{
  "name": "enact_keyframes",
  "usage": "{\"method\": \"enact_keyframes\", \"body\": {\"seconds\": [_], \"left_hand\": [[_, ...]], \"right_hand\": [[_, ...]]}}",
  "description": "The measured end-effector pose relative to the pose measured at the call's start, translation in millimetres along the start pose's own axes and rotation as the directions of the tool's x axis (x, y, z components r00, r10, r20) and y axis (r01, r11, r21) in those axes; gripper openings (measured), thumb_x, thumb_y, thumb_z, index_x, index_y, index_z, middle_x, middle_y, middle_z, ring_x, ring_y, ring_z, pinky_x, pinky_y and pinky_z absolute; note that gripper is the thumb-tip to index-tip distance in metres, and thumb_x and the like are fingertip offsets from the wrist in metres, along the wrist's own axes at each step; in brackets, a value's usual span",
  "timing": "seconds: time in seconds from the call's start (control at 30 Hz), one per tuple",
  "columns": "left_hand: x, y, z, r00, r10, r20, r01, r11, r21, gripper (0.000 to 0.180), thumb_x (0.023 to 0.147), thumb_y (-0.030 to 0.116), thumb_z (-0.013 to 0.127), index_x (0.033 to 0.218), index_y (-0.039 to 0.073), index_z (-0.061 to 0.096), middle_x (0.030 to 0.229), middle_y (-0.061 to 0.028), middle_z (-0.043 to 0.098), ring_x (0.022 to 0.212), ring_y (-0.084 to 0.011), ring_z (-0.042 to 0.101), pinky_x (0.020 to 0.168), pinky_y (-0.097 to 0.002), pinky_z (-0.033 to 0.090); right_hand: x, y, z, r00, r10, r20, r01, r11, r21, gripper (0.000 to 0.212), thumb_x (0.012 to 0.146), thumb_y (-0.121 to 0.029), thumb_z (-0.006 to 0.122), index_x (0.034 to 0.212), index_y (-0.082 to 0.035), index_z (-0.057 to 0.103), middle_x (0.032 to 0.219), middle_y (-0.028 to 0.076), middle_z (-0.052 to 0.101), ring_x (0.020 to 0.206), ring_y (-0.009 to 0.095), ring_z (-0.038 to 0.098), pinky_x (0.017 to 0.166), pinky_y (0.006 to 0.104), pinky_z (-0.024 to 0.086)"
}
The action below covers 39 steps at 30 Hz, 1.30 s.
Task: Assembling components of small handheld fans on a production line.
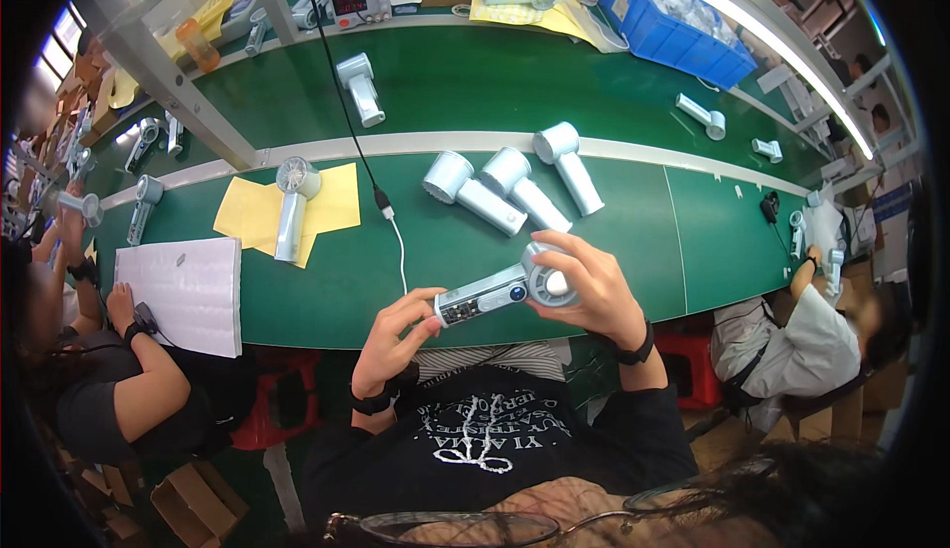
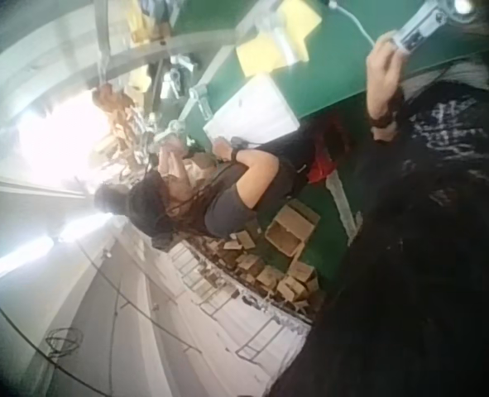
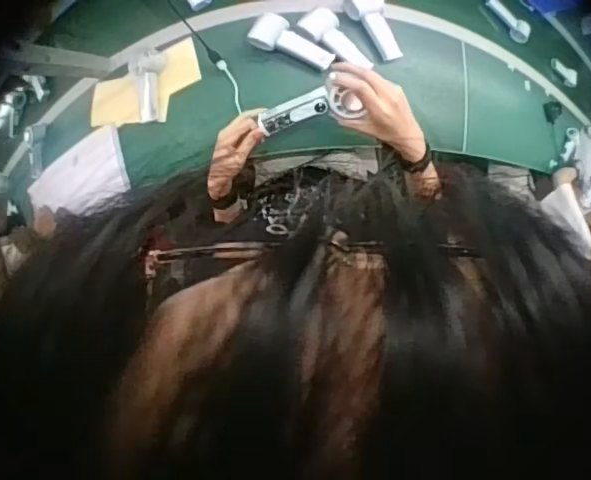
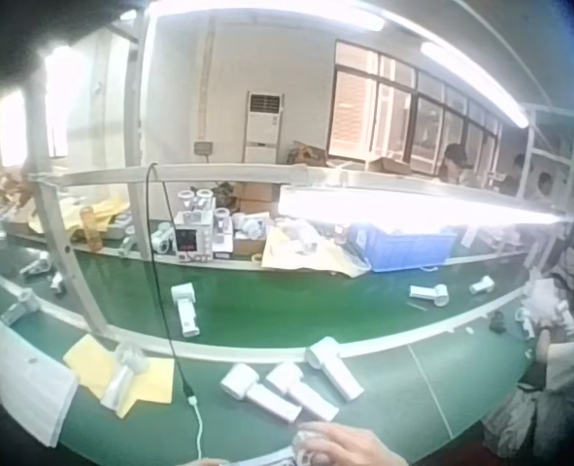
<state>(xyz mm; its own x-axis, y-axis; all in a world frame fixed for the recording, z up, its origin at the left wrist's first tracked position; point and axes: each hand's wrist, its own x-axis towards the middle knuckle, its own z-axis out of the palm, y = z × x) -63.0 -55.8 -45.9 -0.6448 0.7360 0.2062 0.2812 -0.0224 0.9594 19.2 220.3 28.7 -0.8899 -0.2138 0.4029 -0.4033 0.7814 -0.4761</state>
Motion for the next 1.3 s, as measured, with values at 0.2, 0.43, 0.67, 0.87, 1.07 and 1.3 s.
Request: {"method": "enact_keyframes", "body": {"seconds": [0.2, 0.43, 0.67, 0.87, 1.07, 1.3], "left_hand": [[-3.4, 5.9, 3.7, 1.000, 0.011, 0.020, -0.008, 0.992, -0.125, 0.033, 0.100, 0.021, 0.050, 0.075, -0.001, 0.053, 0.121, -0.0209, 0.058, 0.095, -0.0211, 0.057, 0.082, -0.0300, 0.044], [-3.9, 3.0, 6.5, 0.999, 0.035, -0.015, -0.037, 0.986, -0.163, 0.034, 0.102, 0.021, 0.043, 0.083, -0.003, 0.056, 0.114, -0.0143, 0.060, 0.079, -0.0175, 0.055, 0.073, -0.0276, 0.045], [-2.3, 8.0, 17.2, 0.992, -0.098, -0.077, 0.076, 0.965, -0.250, 0.038, 0.105, 0.024, 0.036, 0.102, -0.008, 0.058, 0.109, -0.0102, 0.059, 0.070, -0.0103, 0.049, 0.064, -0.0228, 0.042], [-1.2, 11.9, 22.5, 0.996, -0.038, -0.082, 0.017, 0.967, -0.252, 0.040, 0.105, 0.025, 0.034, 0.106, -0.009, 0.057, 0.108, -0.0092, 0.059, 0.067, -0.0095, 0.047, 0.064, -0.0224, 0.042], [-2.5, 11.7, 29.7, 0.989, -0.065, -0.133, 0.037, 0.978, -0.205, 0.046, 0.105, 0.028, 0.032, 0.098, -0.009, 0.058, 0.109, -0.0121, 0.060, 0.069, -0.0087, 0.045, 0.062, -0.0214, 0.037], [2.0, 13.7, 36.2, 0.967, 0.053, -0.247, -0.068, 0.996, -0.051, 0.043, 0.105, 0.026, 0.034, 0.089, -0.006, 0.057, 0.102, -0.0115, 0.061, 0.066, -0.0075, 0.043, 0.058, -0.0214, 0.034]], "right_hand": [[3.5, -1.9, -3.6, 0.982, -0.100, -0.161, 0.117, 0.988, 0.100, 0.065, 0.061, -0.013, 0.087, 0.116, -0.009, 0.055, 0.115, 0.015, 0.064, 0.100, 0.030, 0.063, 0.083, 0.0382, 0.051], [4.4, -2.7, -2.3, 0.979, -0.155, -0.132, 0.167, 0.983, 0.080, 0.079, 0.060, -0.022, 0.090, 0.125, -0.011, 0.046, 0.117, 0.017, 0.063, 0.103, 0.033, 0.062, 0.089, 0.0444, 0.049], [13.0, 2.9, 5.2, 0.944, -0.282, -0.171, 0.299, 0.951, 0.083, 0.087, 0.062, -0.028, 0.090, 0.131, -0.012, 0.038, 0.118, 0.022, 0.060, 0.107, 0.036, 0.062, 0.096, 0.0552, 0.046], [12.8, 0.0, 15.1, 0.886, -0.309, -0.345, 0.374, 0.917, 0.137, 0.079, 0.067, -0.026, 0.088, 0.126, -0.011, 0.039, 0.111, 0.022, 0.060, 0.098, 0.037, 0.065, 0.090, 0.0569, 0.049], [8.8, 4.3, 19.0, 0.855, -0.349, -0.383, 0.417, 0.902, 0.111, 0.076, 0.067, -0.023, 0.088, 0.124, -0.012, 0.040, 0.102, 0.019, 0.061, 0.086, 0.033, 0.066, 0.075, 0.0470, 0.055], [9.6, -5.9, 11.7, 0.749, -0.444, -0.492, 0.513, 0.858, 0.006, 0.071, 0.067, -0.021, 0.087, 0.121, -0.012, 0.043, 0.097, 0.017, 0.063, 0.078, 0.031, 0.066, 0.063, 0.0377, 0.057]]}}
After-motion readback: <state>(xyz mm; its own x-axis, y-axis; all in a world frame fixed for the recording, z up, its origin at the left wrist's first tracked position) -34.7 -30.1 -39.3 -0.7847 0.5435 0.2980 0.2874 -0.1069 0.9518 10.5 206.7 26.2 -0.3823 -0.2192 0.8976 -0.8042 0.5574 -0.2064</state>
